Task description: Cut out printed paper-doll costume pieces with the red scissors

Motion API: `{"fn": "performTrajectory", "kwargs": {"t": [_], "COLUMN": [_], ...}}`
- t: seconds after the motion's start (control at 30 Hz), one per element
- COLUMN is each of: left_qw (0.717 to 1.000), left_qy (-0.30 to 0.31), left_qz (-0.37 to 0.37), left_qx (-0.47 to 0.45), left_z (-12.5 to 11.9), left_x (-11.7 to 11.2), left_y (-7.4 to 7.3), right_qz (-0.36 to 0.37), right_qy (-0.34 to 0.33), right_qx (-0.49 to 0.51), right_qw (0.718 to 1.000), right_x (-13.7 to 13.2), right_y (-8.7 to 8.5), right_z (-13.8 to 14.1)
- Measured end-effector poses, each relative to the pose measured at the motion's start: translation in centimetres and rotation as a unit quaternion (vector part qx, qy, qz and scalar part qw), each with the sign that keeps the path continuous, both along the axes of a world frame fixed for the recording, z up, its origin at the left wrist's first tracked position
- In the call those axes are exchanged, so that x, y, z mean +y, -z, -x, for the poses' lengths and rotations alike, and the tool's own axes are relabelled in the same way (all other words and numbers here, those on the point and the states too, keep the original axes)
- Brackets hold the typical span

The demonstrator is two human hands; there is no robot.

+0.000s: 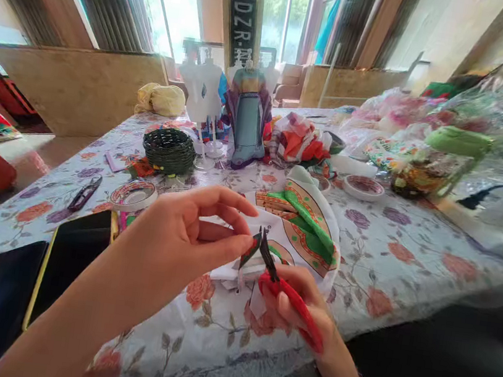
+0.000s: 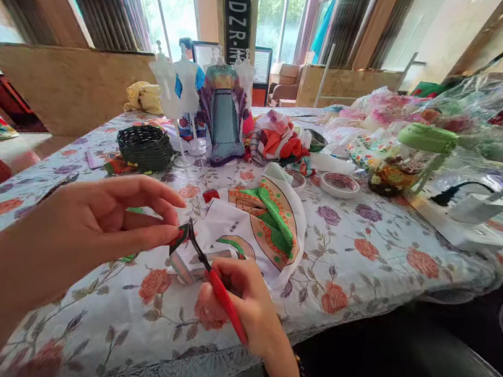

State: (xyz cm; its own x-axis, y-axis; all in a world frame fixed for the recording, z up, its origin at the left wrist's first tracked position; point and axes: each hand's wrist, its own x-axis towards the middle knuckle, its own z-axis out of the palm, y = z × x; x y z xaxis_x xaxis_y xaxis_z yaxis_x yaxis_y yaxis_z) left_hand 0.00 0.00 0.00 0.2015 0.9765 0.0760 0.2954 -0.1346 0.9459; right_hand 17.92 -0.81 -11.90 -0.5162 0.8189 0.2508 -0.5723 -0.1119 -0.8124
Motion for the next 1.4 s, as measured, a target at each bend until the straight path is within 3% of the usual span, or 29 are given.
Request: {"fn": "performTrajectory", "kwargs": {"t": [0.4, 0.73, 1.4], "left_qw": [0.999, 0.998, 0.999], "left_qy": [0.012, 0.004, 0.001], "left_qz": [0.018, 0.029, 0.028], "left_qx": [-0.041, -0.049, -0.032], "left_z": [-0.2, -0.3, -0.2], "left_x": [-0.3, 0.1, 0.1], "left_y": [-0.2, 0.0, -0.2], "right_qz": [0.002, 0.009, -0.012], "right_qy": [0.028, 0.037, 0.036], "right_qx": [-0.028, -0.075, -0.069], "right_qw": [0.999, 0.996, 0.997], "right_x": [-0.3, -0.5, -0.4], "right_y": [1.4, 0.1, 0.8], "right_z": [-0.1, -0.1, -0.2]}}
